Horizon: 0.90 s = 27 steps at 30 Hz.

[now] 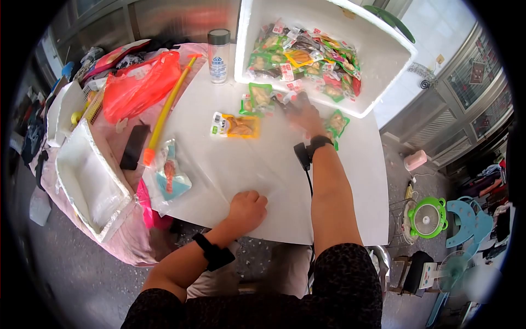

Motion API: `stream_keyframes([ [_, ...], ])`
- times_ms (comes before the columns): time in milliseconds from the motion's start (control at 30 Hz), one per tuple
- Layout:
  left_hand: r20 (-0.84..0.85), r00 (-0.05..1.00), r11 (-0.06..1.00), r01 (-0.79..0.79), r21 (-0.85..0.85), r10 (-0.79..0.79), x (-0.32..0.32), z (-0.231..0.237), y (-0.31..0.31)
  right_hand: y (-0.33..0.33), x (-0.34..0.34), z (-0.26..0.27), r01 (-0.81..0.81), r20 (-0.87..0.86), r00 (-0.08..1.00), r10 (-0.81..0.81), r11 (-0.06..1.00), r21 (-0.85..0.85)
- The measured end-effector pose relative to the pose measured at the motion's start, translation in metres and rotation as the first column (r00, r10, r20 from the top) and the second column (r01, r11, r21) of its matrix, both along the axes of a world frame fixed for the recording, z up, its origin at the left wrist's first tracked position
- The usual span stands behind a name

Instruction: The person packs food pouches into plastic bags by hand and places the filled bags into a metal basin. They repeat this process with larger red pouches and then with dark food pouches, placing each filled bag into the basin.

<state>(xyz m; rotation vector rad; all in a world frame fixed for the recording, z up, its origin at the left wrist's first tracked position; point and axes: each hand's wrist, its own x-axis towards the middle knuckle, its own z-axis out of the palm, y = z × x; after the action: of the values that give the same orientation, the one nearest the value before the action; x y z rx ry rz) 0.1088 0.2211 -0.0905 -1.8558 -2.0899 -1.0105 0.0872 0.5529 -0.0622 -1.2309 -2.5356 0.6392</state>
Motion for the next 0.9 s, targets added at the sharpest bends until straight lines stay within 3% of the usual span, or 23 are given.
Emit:
stream_keyframes([
  [133, -0.013, 1.0, 1.0, -0.015, -0.007, 0.015, 0.003, 0.001, -0.001, 0.005, 0.015, -0.029, -0.104, -0.042, 0.993, 0.112, 0.98, 0.169],
  [300, -0.039, 0.998, 0.998, -0.056, -0.039, 0.054, 0.006, 0.0, -0.003, -0.041, 0.064, -0.002, -0.254, 0.223, 0.945, 0.24, 0.966, 0.037],
  [467, -0.055, 0.997, 0.999, -0.053, -0.009, 0.053, 0.006, -0.002, -0.004, -0.091, 0.131, 0.015, -0.355, 0.296, 0.893, 0.34, 0.935, -0.002],
  [567, -0.091, 0.993, 0.996, -0.075, 0.046, 0.078, 0.007, -0.007, -0.003, -0.119, 0.159, 0.021, -0.371, 0.358, 0.894, 0.27, 0.893, 0.253],
  [667, -0.113, 0.99, 0.996, -0.085, 0.038, 0.089, 0.008, -0.006, -0.005, -0.132, 0.171, 0.014, -0.322, 0.248, 0.934, 0.255, 0.904, 0.281],
  [767, -0.048, 0.993, 0.994, -0.107, -0.027, 0.106, 0.017, -0.001, -0.01, -0.126, 0.177, -0.011, -0.353, 0.265, 0.93, 0.254, 0.819, 0.452],
  [867, 0.018, 0.988, 0.98, -0.15, -0.132, 0.154, 0.025, -0.001, -0.014, -0.116, 0.185, -0.003, -0.324, 0.193, 0.946, 0.26, 0.784, 0.53],
  [900, 0.044, 0.986, 0.978, -0.153, -0.143, 0.161, 0.028, 0.001, -0.016, -0.123, 0.187, 0.011, -0.281, 0.098, 0.957, 0.273, 0.784, 0.554],
])
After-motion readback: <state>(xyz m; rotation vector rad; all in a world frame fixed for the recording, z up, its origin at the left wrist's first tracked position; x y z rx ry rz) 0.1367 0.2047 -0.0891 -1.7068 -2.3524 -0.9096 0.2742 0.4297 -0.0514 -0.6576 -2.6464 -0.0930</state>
